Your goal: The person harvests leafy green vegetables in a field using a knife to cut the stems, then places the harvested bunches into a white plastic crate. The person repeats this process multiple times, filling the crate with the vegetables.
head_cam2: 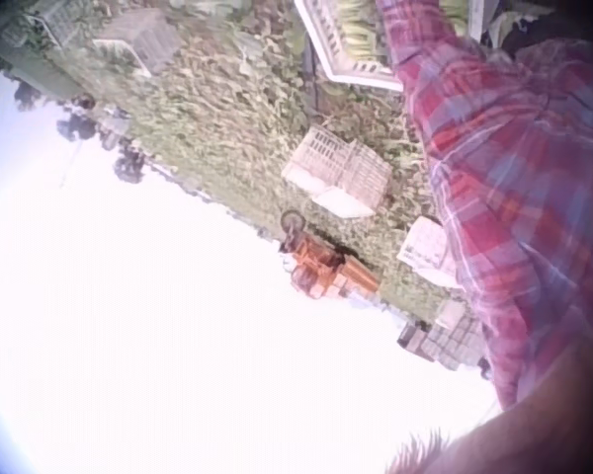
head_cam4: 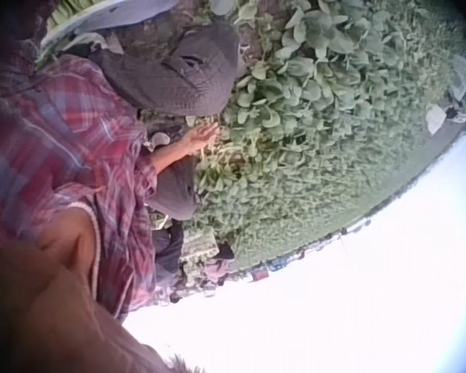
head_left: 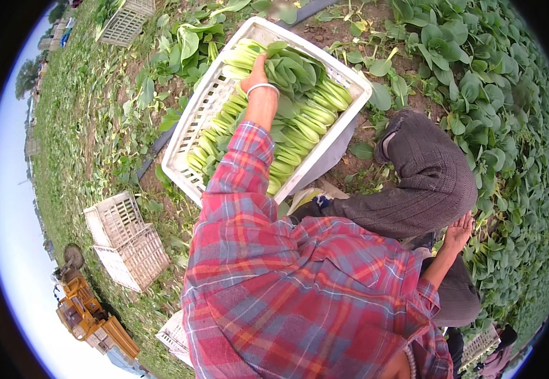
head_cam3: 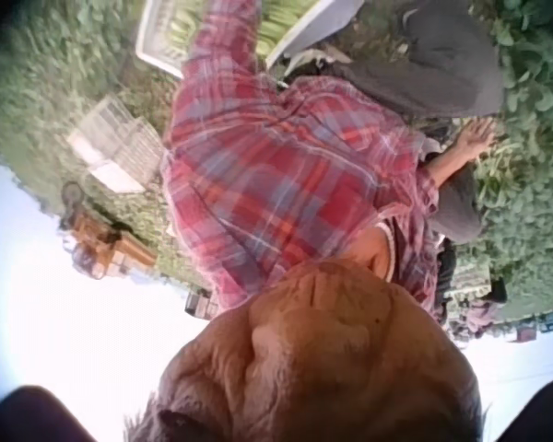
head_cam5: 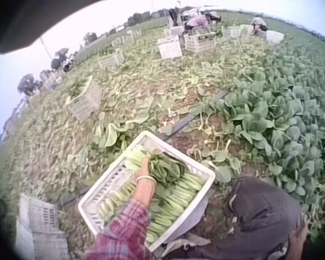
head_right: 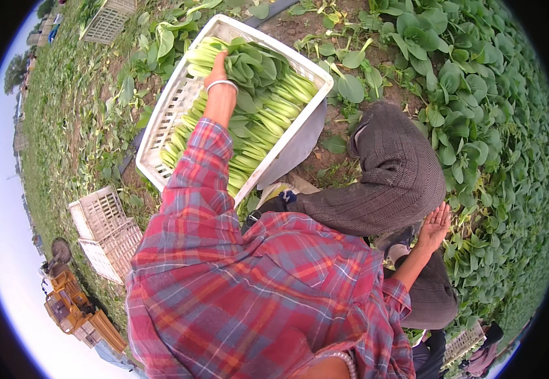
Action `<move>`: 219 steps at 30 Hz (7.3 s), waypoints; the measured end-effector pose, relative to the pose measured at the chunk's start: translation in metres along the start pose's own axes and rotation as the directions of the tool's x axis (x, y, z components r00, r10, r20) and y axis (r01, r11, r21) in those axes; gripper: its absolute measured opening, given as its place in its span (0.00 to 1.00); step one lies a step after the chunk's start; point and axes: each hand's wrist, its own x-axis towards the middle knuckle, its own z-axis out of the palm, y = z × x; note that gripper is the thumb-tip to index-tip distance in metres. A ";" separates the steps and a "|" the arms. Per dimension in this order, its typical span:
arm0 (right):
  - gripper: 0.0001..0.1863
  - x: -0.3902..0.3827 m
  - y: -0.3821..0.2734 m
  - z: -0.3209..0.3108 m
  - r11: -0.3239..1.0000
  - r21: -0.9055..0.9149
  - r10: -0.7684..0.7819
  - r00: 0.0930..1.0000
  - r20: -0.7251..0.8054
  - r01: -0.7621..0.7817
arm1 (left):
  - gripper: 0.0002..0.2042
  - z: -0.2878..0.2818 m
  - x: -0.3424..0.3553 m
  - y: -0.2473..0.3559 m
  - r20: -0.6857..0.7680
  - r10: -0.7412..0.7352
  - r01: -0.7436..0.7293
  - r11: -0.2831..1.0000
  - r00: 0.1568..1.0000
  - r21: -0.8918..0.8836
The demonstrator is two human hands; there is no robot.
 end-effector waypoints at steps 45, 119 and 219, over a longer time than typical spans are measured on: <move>0.28 0.011 0.030 0.027 0.991 -0.106 0.085 0.996 -0.012 -0.086 | 0.38 -0.068 0.125 -0.079 0.078 0.269 -0.176 0.364 0.960 0.915; 0.22 0.059 -0.183 -0.122 0.524 -0.840 -0.295 0.955 -0.023 0.142 | 0.21 0.033 -0.075 0.043 0.997 -0.065 -0.916 -0.398 -0.030 -0.053; 0.24 0.139 0.012 -0.138 0.931 -0.068 -0.352 0.836 -0.421 0.358 | 0.10 0.155 -0.518 -0.506 0.398 -0.199 -0.417 0.691 -0.895 -0.591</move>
